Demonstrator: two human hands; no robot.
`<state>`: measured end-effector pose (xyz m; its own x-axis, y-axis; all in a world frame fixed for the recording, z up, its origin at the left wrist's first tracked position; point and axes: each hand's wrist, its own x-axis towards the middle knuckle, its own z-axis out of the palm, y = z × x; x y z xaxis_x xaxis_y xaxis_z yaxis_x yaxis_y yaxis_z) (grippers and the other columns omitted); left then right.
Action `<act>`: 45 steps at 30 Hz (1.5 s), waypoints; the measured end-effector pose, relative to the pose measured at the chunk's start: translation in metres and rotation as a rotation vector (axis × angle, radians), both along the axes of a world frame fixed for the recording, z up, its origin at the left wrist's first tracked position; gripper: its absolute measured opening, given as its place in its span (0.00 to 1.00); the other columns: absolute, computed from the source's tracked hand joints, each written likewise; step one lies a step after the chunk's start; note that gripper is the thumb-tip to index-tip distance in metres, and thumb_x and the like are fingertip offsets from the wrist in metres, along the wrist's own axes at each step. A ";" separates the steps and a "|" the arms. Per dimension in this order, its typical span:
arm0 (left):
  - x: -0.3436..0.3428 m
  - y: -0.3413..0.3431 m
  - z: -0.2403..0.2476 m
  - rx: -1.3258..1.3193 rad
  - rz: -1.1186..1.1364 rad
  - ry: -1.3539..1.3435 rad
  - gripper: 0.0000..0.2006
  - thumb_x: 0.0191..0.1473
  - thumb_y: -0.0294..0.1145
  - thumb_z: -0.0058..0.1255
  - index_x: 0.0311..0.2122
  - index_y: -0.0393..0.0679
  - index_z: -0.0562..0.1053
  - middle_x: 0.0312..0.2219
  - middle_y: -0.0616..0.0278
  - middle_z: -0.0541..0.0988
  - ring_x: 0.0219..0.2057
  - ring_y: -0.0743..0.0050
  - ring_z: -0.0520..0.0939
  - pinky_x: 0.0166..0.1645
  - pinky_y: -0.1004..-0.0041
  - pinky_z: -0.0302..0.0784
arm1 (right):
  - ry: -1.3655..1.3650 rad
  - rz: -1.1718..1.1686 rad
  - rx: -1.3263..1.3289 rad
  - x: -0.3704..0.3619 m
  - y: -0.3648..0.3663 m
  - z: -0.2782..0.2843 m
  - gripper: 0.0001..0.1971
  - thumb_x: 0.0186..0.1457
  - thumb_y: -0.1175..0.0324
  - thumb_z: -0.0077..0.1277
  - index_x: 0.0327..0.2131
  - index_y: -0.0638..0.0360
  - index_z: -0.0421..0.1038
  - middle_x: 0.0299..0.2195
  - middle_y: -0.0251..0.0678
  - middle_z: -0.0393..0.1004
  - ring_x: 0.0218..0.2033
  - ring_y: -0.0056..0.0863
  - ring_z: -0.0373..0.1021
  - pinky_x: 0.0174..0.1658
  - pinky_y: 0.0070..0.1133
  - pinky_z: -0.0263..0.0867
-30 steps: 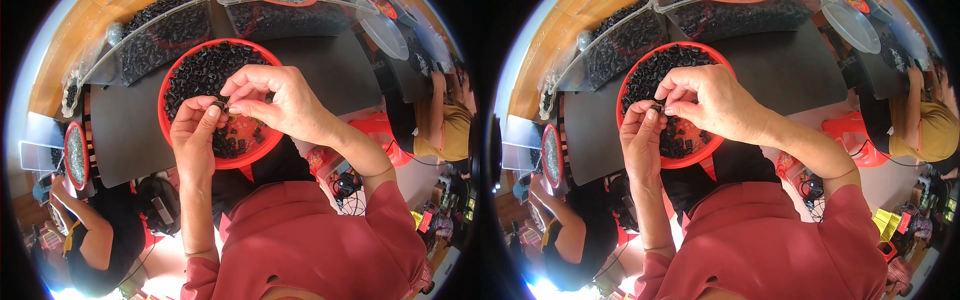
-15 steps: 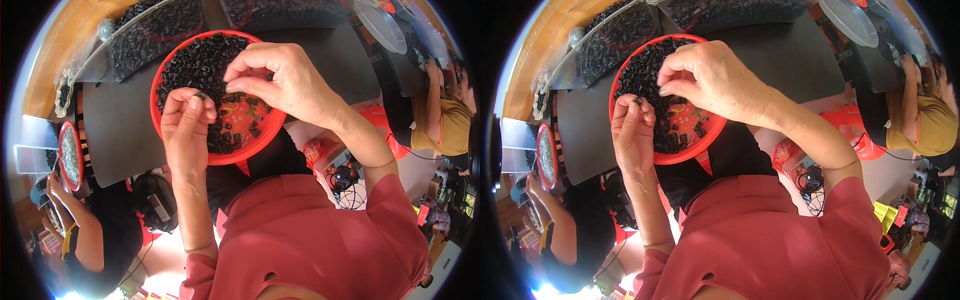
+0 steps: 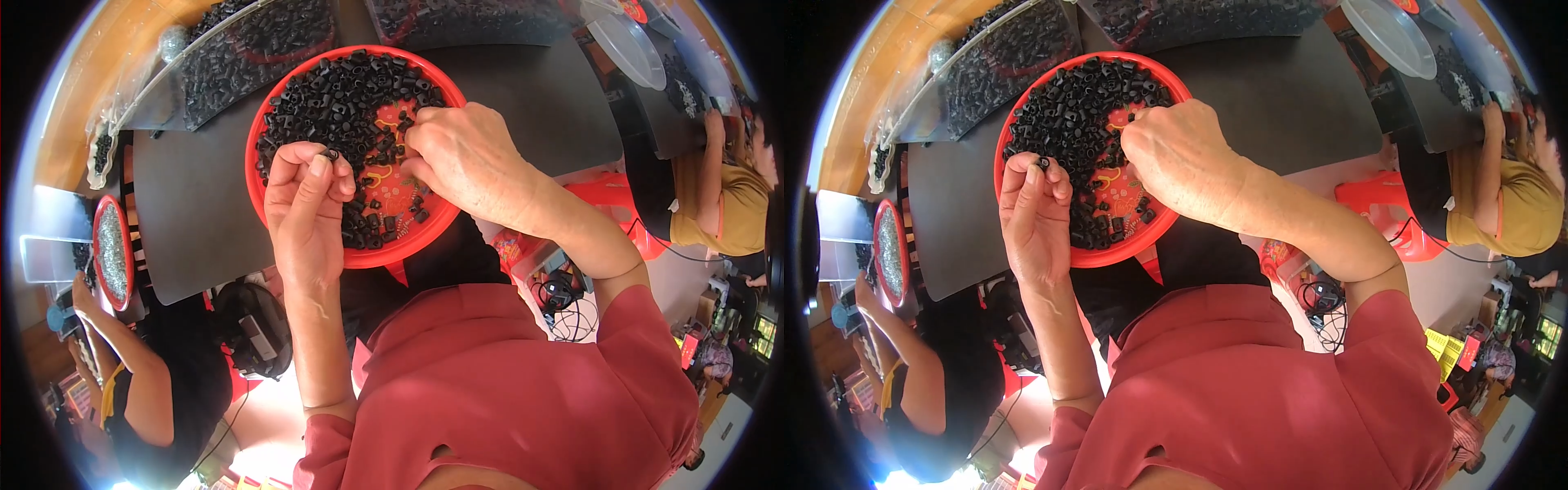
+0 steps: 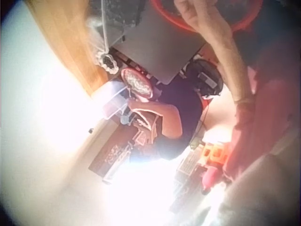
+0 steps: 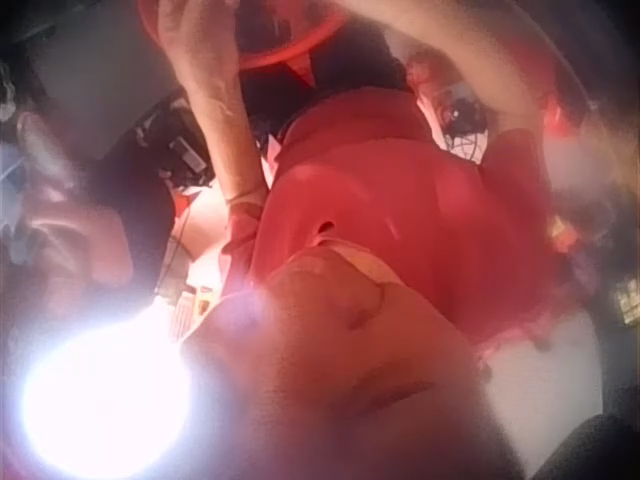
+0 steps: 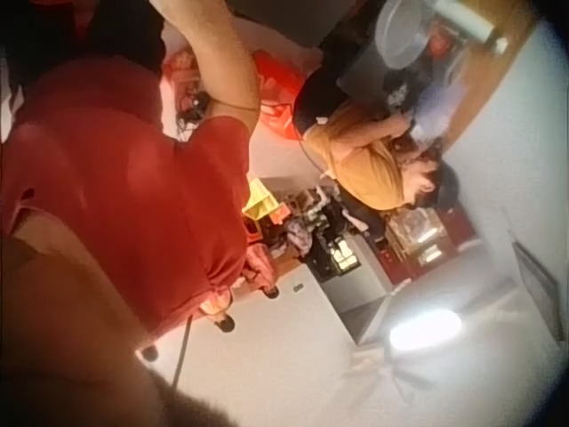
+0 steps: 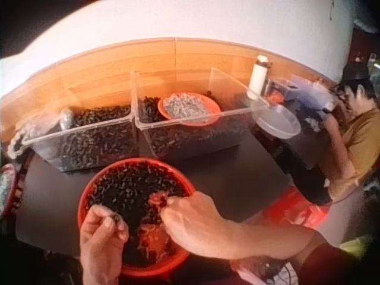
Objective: The person assembles small components by picking black plastic pieces and metal springs from a tray and inserting the springs into the plastic pieces by hand.
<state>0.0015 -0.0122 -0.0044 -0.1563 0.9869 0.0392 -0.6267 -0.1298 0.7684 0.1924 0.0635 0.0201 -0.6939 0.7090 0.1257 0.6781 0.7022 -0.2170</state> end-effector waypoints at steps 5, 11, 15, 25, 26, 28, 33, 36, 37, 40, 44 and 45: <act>0.001 -0.001 0.001 -0.011 0.011 0.014 0.04 0.63 0.26 0.53 0.42 0.44 0.73 0.31 0.63 0.79 0.32 0.77 0.77 0.39 0.77 0.73 | -0.006 -0.014 0.029 -0.002 0.002 0.002 0.12 0.45 0.64 0.66 0.27 0.61 0.76 0.27 0.37 0.77 0.29 0.39 0.77 0.31 0.32 0.72; 0.002 0.000 0.001 -0.015 0.015 0.018 0.04 0.62 0.25 0.53 0.42 0.43 0.73 0.31 0.62 0.79 0.32 0.77 0.78 0.39 0.78 0.73 | 0.015 -0.029 -0.002 -0.005 -0.001 0.003 0.12 0.44 0.64 0.67 0.28 0.61 0.76 0.27 0.37 0.77 0.29 0.39 0.77 0.31 0.32 0.72; 0.002 0.000 0.001 -0.024 0.023 0.030 0.04 0.62 0.25 0.53 0.41 0.43 0.73 0.31 0.62 0.79 0.32 0.77 0.78 0.39 0.78 0.73 | -0.004 -0.033 -0.039 -0.008 0.000 0.002 0.11 0.44 0.64 0.67 0.27 0.61 0.78 0.27 0.37 0.78 0.29 0.39 0.78 0.31 0.31 0.72; 0.002 0.000 0.002 -0.024 0.019 0.028 0.03 0.62 0.25 0.53 0.41 0.43 0.73 0.31 0.62 0.79 0.31 0.78 0.78 0.39 0.78 0.72 | 0.018 0.004 -0.024 -0.010 0.002 -0.005 0.07 0.46 0.68 0.64 0.26 0.61 0.77 0.27 0.39 0.78 0.29 0.41 0.77 0.33 0.32 0.72; 0.002 0.000 0.002 -0.024 0.017 0.034 0.03 0.62 0.25 0.53 0.41 0.43 0.73 0.31 0.62 0.79 0.31 0.78 0.78 0.39 0.78 0.72 | 0.017 0.012 -0.017 -0.010 0.003 -0.004 0.07 0.47 0.69 0.64 0.26 0.61 0.77 0.27 0.40 0.78 0.29 0.42 0.77 0.33 0.33 0.72; 0.003 0.000 0.002 -0.026 0.016 0.028 0.04 0.62 0.25 0.53 0.41 0.43 0.73 0.31 0.62 0.79 0.31 0.78 0.77 0.39 0.78 0.72 | 0.177 0.044 -0.008 -0.009 0.004 0.001 0.06 0.48 0.71 0.63 0.27 0.63 0.77 0.26 0.38 0.77 0.27 0.37 0.76 0.30 0.29 0.71; 0.004 -0.001 0.004 -0.035 0.011 0.038 0.04 0.62 0.26 0.53 0.41 0.42 0.72 0.31 0.61 0.80 0.30 0.77 0.78 0.39 0.77 0.74 | 0.772 0.080 -0.467 -0.008 0.004 0.020 0.05 0.54 0.73 0.62 0.32 0.65 0.78 0.24 0.30 0.76 0.24 0.16 0.72 0.27 0.16 0.66; 0.004 0.000 0.004 -0.046 -0.038 0.015 0.04 0.62 0.26 0.52 0.42 0.42 0.73 0.30 0.61 0.79 0.30 0.78 0.78 0.38 0.78 0.74 | 0.989 0.076 -0.775 -0.019 0.002 0.023 0.04 0.58 0.73 0.60 0.35 0.63 0.79 0.26 0.27 0.78 0.24 0.10 0.71 0.27 0.11 0.64; 0.004 0.000 0.005 -0.052 -0.058 0.004 0.05 0.62 0.26 0.52 0.42 0.41 0.73 0.30 0.61 0.79 0.30 0.78 0.78 0.38 0.78 0.74 | 1.022 0.098 -0.785 -0.022 0.001 0.023 0.04 0.59 0.73 0.60 0.35 0.64 0.79 0.26 0.28 0.77 0.25 0.10 0.71 0.27 0.11 0.65; 0.004 -0.001 0.005 -0.061 -0.085 -0.010 0.06 0.63 0.28 0.52 0.44 0.40 0.75 0.29 0.63 0.79 0.28 0.78 0.78 0.36 0.78 0.74 | 1.070 0.142 -0.877 -0.029 -0.002 0.020 0.04 0.60 0.74 0.57 0.36 0.65 0.77 0.29 0.30 0.77 0.26 0.14 0.75 0.29 0.12 0.69; 0.005 -0.001 0.004 -0.047 -0.094 -0.040 0.07 0.64 0.29 0.52 0.44 0.39 0.75 0.29 0.63 0.79 0.28 0.79 0.77 0.35 0.79 0.74 | 1.074 0.195 -0.862 -0.029 -0.001 0.017 0.03 0.61 0.75 0.56 0.36 0.65 0.76 0.32 0.32 0.76 0.27 0.17 0.76 0.29 0.13 0.70; 0.005 -0.001 0.004 -0.041 -0.098 -0.037 0.07 0.64 0.29 0.51 0.44 0.39 0.75 0.29 0.63 0.79 0.28 0.79 0.77 0.35 0.79 0.74 | 1.060 0.202 -0.842 -0.028 0.000 0.017 0.03 0.61 0.75 0.56 0.36 0.65 0.76 0.33 0.32 0.76 0.27 0.17 0.76 0.29 0.14 0.70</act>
